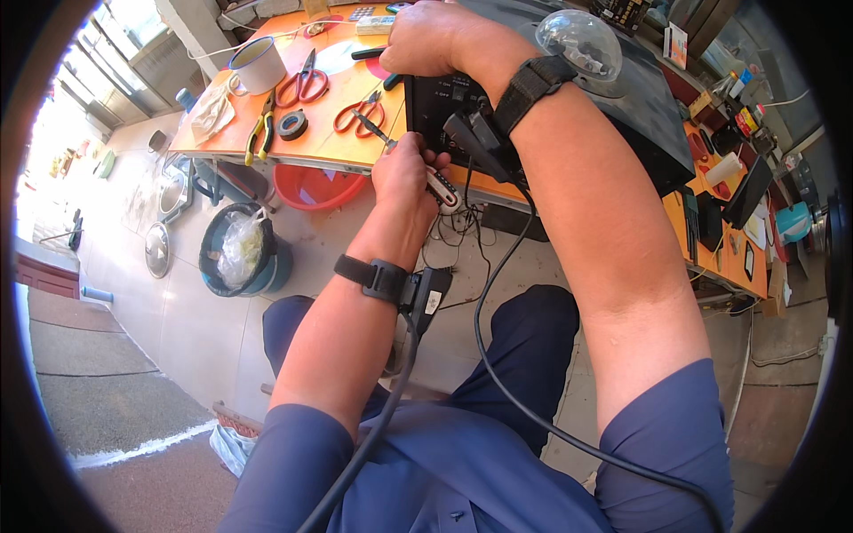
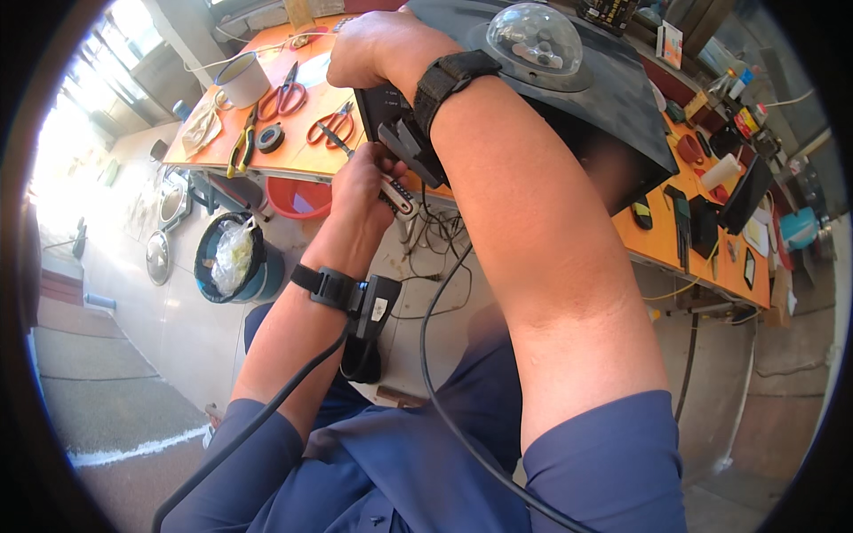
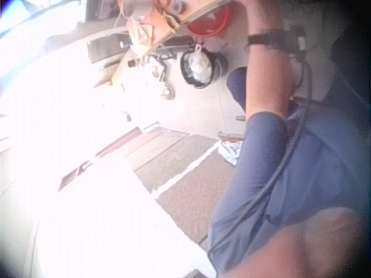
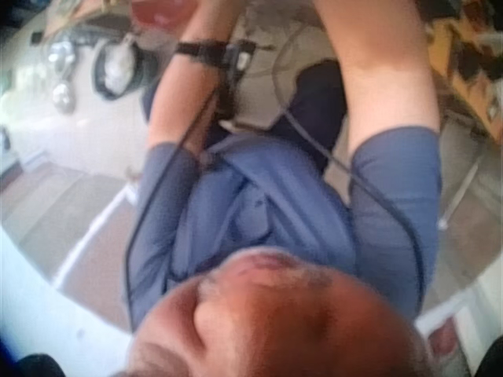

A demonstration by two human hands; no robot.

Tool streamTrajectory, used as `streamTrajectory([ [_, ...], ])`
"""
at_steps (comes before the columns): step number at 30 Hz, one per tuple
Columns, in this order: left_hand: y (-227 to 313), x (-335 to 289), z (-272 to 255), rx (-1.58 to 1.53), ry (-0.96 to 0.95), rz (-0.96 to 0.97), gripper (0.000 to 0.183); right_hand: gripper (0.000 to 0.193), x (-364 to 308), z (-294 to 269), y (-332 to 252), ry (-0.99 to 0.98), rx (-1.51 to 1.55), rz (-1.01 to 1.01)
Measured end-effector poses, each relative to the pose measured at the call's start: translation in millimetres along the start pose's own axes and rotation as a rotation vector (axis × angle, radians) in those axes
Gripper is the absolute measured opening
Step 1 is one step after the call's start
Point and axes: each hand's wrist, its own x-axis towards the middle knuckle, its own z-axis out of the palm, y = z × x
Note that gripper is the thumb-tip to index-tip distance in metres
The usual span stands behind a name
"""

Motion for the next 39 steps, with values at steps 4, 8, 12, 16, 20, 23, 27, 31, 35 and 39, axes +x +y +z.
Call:
streamTrajectory([
  [4,0.3,-2.3,0.0,0.005,-0.014,0.009,0.010,0.043,1.5,-6.4,-1.2,-0.061,0.022,0.032],
  [8,0.8,-1.4,-0.3,0.005,-0.004,0.014,0.011,0.043,3.2,-5.6,-2.0,-0.047,0.026,0.028],
  [12,0.5,-1.6,-1.4,-0.004,-0.010,0.007,0.011,0.043,3.0,-5.2,-1.1,-0.025,0.048,0.024],
  [16,-0.4,-0.7,-1.5,-0.002,-0.014,0.025,0.011,0.044,3.5,-6.5,-1.0,-0.072,0.029,0.025],
  [20,0.4,1.6,-2.6,0.004,-0.012,0.011,0.010,0.043,2.1,-6.3,-1.3,-0.041,0.036,0.018],
  [23,0.1,2.6,-4.2,0.010,-0.022,0.004,0.009,0.042,-0.8,-6.1,-0.1,-0.029,0.039,0.007],
  [27,-1.8,5.6,-5.0,-0.030,-0.009,0.007,0.008,0.042,0.5,-6.6,-0.4,-0.028,0.044,-0.003],
  [31,-1.7,9.0,-5.6,-0.030,-0.019,0.001,0.008,0.043,2.8,-6.5,-1.0,-0.087,0.010,0.015],
  [35,1.8,8.5,-6.1,-0.036,-0.033,-0.037,0.010,0.043,-6.1,-1.4,3.0,0.086,0.104,-0.031],
  [39,1.7,5.4,-6.2,-0.038,-0.023,-0.025,0.010,0.043,1.3,-4.7,0.1,-0.031,0.029,0.004],
])
